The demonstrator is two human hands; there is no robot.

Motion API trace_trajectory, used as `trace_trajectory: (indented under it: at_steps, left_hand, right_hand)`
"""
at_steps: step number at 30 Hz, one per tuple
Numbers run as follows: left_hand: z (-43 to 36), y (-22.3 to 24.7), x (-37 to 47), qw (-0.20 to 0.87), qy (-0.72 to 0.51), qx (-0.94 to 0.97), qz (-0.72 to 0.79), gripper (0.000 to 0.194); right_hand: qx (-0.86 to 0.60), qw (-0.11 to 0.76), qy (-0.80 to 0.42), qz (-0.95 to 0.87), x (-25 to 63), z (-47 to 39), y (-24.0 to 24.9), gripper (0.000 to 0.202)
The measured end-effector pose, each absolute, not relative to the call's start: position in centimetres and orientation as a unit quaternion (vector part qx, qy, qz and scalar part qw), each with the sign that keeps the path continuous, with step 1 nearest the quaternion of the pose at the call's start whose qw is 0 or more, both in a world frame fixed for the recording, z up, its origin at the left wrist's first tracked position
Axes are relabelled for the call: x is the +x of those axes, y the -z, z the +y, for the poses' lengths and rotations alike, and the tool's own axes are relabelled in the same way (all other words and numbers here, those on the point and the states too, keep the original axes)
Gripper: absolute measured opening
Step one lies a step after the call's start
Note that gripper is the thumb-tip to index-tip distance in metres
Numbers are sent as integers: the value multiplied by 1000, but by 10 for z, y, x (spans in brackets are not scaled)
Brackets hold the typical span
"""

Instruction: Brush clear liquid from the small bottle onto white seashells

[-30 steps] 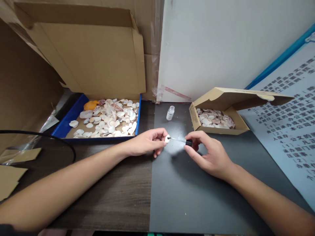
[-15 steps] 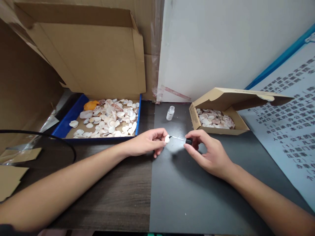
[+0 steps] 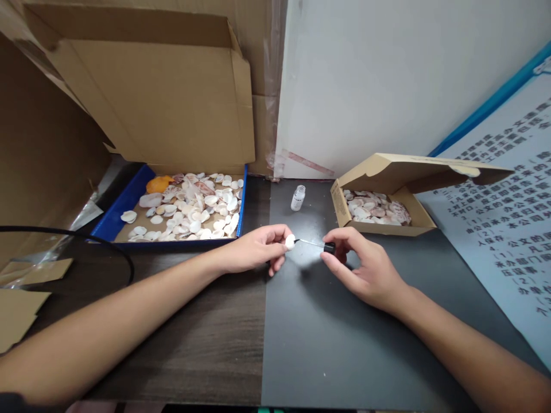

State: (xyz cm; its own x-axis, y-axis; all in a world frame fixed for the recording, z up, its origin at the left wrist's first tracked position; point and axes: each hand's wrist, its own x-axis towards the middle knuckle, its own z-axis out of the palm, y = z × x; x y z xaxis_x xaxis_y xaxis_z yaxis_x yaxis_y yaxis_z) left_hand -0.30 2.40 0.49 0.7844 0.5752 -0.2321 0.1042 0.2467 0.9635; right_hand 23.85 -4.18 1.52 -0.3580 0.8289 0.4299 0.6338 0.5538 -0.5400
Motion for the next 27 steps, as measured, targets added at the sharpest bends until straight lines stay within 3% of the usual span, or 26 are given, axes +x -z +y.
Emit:
trace_trajectory:
  at_steps: [27]
  left_hand:
    - [23,-5,-1,758,-167,552,304,13]
  right_hand:
    - [-463,317,-164,-811,237,-42,-17,11]
